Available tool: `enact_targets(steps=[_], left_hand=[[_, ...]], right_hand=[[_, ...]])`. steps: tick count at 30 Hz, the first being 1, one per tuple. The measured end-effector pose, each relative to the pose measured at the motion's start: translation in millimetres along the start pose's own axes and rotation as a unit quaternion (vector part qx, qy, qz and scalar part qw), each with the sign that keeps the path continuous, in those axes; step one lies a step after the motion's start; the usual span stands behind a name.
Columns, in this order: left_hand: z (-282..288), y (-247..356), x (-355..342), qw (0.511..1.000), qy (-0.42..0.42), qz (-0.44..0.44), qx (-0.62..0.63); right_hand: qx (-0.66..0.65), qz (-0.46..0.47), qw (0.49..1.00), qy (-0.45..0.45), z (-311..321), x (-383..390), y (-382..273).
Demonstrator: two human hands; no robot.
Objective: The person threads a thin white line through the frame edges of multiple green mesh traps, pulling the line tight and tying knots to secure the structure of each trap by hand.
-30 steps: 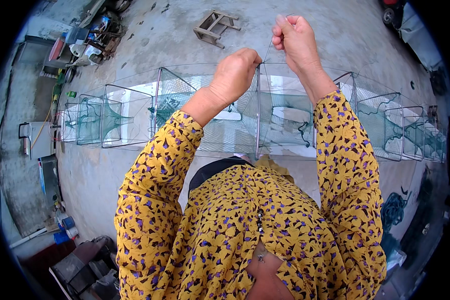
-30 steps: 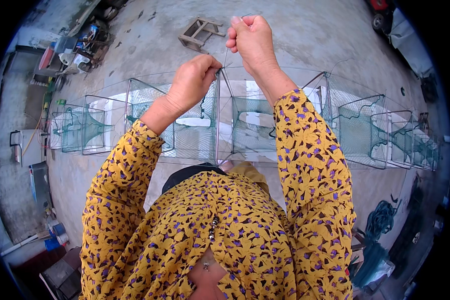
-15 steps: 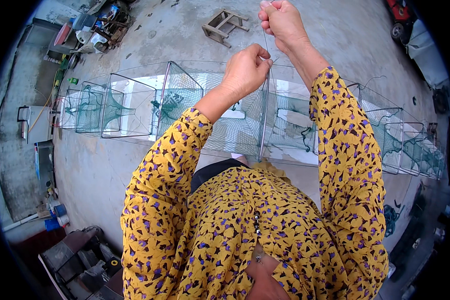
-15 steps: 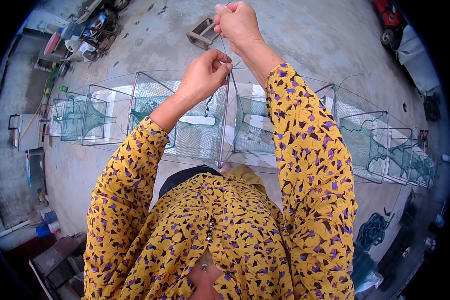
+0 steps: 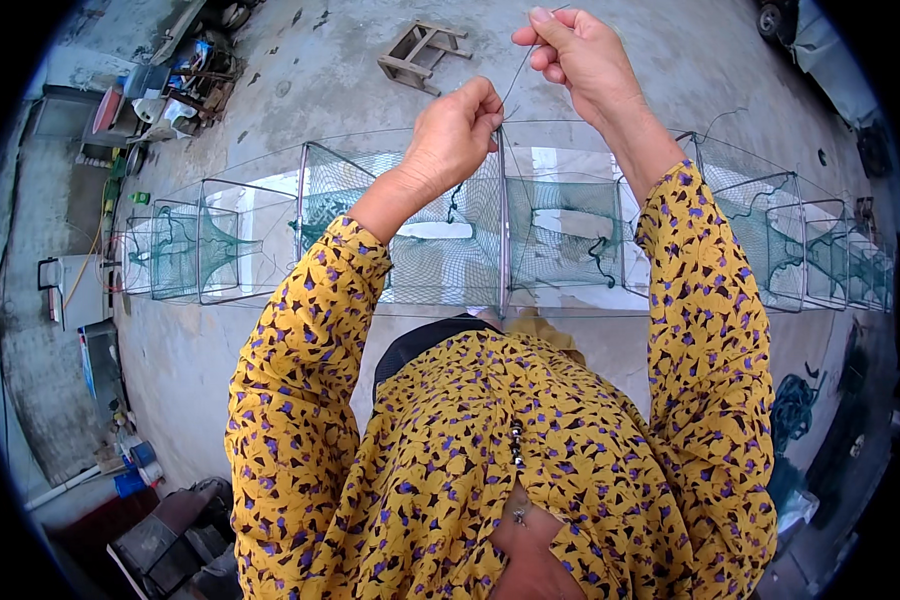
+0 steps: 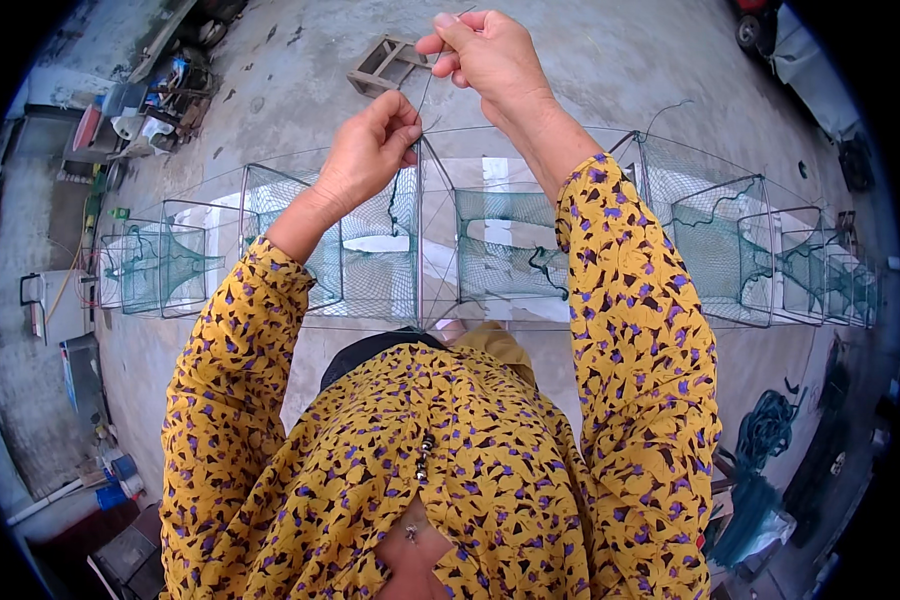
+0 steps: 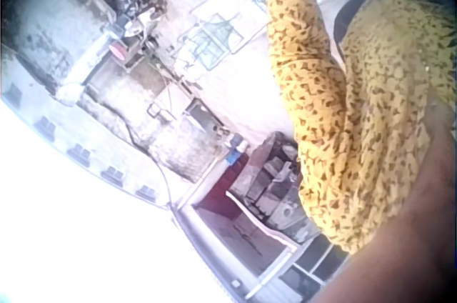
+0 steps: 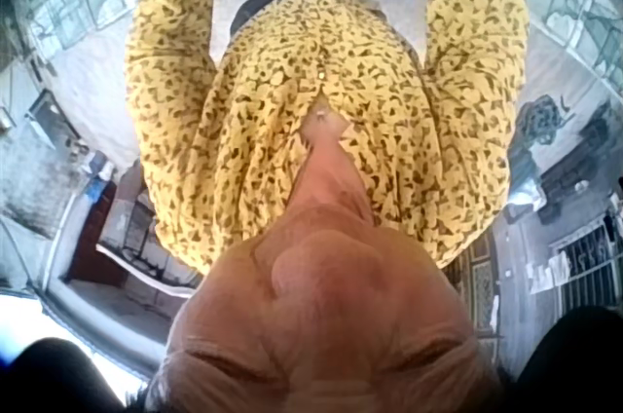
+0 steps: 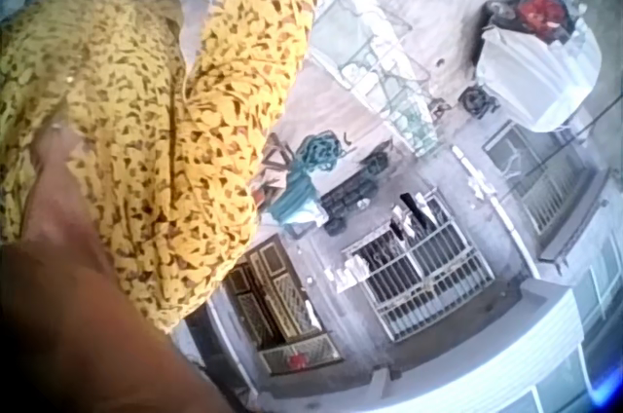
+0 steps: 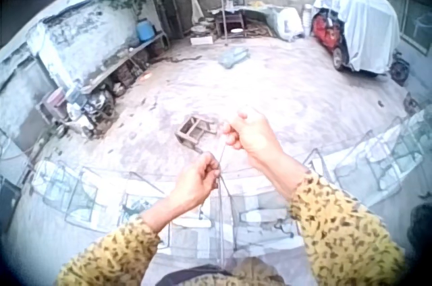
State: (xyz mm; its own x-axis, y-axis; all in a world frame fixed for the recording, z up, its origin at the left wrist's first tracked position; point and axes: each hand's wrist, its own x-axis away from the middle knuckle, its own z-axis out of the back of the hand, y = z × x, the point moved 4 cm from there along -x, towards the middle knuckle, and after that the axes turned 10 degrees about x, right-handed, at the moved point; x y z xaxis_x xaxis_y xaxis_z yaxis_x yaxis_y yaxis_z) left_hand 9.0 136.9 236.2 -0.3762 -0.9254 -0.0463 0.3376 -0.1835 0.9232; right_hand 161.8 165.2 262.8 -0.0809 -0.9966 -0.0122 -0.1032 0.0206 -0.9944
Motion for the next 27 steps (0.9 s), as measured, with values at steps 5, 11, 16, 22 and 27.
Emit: enact_targets(steps=[5,11,16,22,27], left_hand=[[-0.5,4.0,4.7,0.987,-0.026,-0.103,-0.121],[-0.9,3.9,9.8,0.964,-0.043,-0.184,-0.186],[-1.5,2.7,12.4,0.955,-0.041,-0.217,-0.200],[-1.0,4.0,11.4,0.949,-0.048,-0.229,-0.212],[-1.5,7.0,11.8,0.935,-0.053,-0.264,-0.231]], right_hand=[[0.054,-0.041,0.997,-0.038,20.9,22.0,7.2],[0.106,-0.076,0.991,-0.018,24.3,55.6,28.3],[0.258,-0.024,0.964,-0.052,16.2,72.3,49.4],[0.317,0.003,0.948,-0.022,5.7,76.9,62.8],[0.339,0.022,0.940,-0.029,-4.8,77.5,65.3]])
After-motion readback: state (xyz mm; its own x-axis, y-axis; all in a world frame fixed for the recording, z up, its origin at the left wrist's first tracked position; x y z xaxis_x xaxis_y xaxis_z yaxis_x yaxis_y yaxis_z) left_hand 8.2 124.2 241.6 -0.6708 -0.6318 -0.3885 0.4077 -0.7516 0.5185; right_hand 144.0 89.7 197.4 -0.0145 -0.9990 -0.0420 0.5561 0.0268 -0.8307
